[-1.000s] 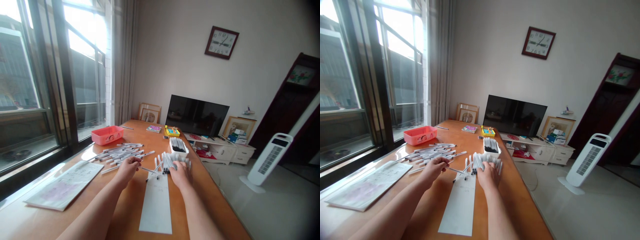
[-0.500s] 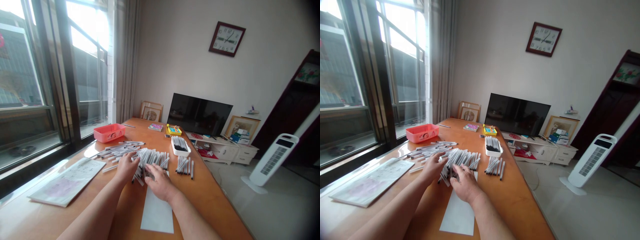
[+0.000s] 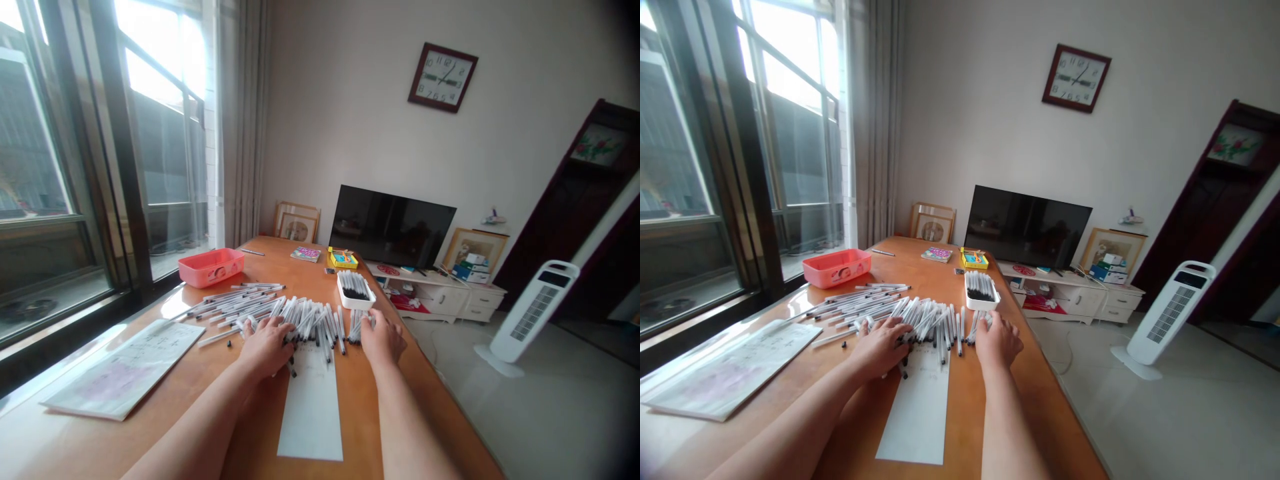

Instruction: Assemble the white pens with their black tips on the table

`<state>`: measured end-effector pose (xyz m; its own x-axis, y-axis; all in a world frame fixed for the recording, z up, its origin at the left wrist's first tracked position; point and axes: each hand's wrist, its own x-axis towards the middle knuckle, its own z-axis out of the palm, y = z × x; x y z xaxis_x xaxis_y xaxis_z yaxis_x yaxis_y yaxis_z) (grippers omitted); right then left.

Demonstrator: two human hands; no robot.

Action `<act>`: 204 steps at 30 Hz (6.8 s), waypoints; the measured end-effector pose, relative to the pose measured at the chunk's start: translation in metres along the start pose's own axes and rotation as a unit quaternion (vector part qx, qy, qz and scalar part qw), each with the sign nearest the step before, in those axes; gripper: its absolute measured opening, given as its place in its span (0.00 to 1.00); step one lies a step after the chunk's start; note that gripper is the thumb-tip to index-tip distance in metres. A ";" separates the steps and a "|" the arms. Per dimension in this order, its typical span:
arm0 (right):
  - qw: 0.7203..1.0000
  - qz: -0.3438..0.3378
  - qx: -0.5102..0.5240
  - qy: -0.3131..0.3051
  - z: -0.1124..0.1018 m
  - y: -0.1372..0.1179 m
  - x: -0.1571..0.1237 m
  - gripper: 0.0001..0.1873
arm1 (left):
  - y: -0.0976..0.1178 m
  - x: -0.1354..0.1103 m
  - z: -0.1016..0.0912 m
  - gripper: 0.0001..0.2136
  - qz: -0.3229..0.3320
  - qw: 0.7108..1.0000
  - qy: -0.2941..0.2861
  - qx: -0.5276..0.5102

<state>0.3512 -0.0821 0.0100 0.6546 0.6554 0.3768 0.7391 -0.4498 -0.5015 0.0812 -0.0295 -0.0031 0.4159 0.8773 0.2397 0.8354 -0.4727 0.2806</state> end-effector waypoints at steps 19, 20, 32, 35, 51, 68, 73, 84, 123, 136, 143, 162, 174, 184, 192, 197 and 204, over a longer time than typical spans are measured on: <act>0.917 -0.272 0.037 -0.288 0.024 -0.055 -0.059 0.21 | -0.051 0.015 0.002 0.16 -0.167 0.983 0.072 -0.001; 0.914 -0.274 0.044 -0.295 0.023 -0.054 -0.059 0.22 | -0.053 0.015 0.003 0.16 -0.184 0.980 0.080 -0.004; 0.961 -0.174 0.011 -0.213 0.012 -0.023 -0.029 0.08 | -0.048 0.015 -0.010 0.21 -0.241 0.960 0.144 -0.006; 0.974 -0.133 0.009 -0.184 0.008 -0.018 -0.018 0.10 | -0.037 0.012 -0.016 0.21 -0.238 0.958 0.163 0.002; 0.957 -0.187 0.021 -0.222 0.027 -0.013 -0.022 0.23 | -0.016 0.004 -0.004 0.19 -0.026 1.000 0.011 -0.013; 0.908 -0.326 0.090 -0.248 0.025 -0.050 -0.058 0.08 | -0.041 0.021 -0.007 0.16 0.012 0.996 0.087 -0.030; 0.934 -0.295 0.074 -0.189 0.022 -0.042 -0.048 0.09 | -0.026 0.016 -0.017 0.16 0.016 0.992 0.125 -0.023; 0.967 -0.166 0.106 -0.164 0.030 -0.028 -0.032 0.12 | 0.018 0.000 -0.011 0.10 0.082 0.997 -0.003 -0.007; 0.819 -0.116 0.414 -0.380 0.016 -0.053 -0.055 0.18 | 0.015 0.010 -0.021 0.15 -0.138 0.630 0.008 -0.765; 0.749 -0.121 0.473 -0.447 0.005 -0.066 -0.073 0.21 | 0.026 0.004 -0.021 0.09 -0.117 0.625 -0.064 -0.769; 0.858 -0.247 0.325 -0.312 0.003 -0.073 -0.078 0.13 | 0.027 0.006 -0.015 0.07 -0.159 0.622 -0.027 -0.766; 0.918 -0.267 0.140 -0.257 0.000 -0.069 -0.081 0.10 | 0.011 0.012 -0.027 0.05 -0.205 0.560 0.083 -0.798; 0.920 -0.263 0.184 -0.223 0.009 -0.058 -0.071 0.11 | 0.024 0.005 -0.029 0.13 -0.186 0.641 0.047 -0.743; 0.897 -0.153 0.383 -0.160 -0.003 -0.060 -0.058 0.16 | 0.028 0.003 -0.008 0.13 -0.016 0.849 0.039 -0.526; 0.899 -0.121 0.384 -0.170 -0.008 -0.054 -0.047 0.25 | 0.029 -0.005 -0.013 0.09 0.091 0.922 0.092 -0.366; 0.921 -0.173 0.294 -0.186 -0.014 -0.051 -0.043 0.25 | 0.029 -0.004 -0.016 0.08 0.115 0.947 0.072 -0.292; 0.914 -0.202 0.278 -0.217 -0.013 -0.049 -0.043 0.24 | 0.025 -0.003 -0.020 0.07 0.121 0.950 0.067 -0.279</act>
<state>0.2887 -0.0960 0.0290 0.1315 0.9332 0.3345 0.6327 0.1807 -0.7530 0.0936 -0.0460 0.0214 0.4919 0.7359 0.4654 0.3849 -0.6632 0.6419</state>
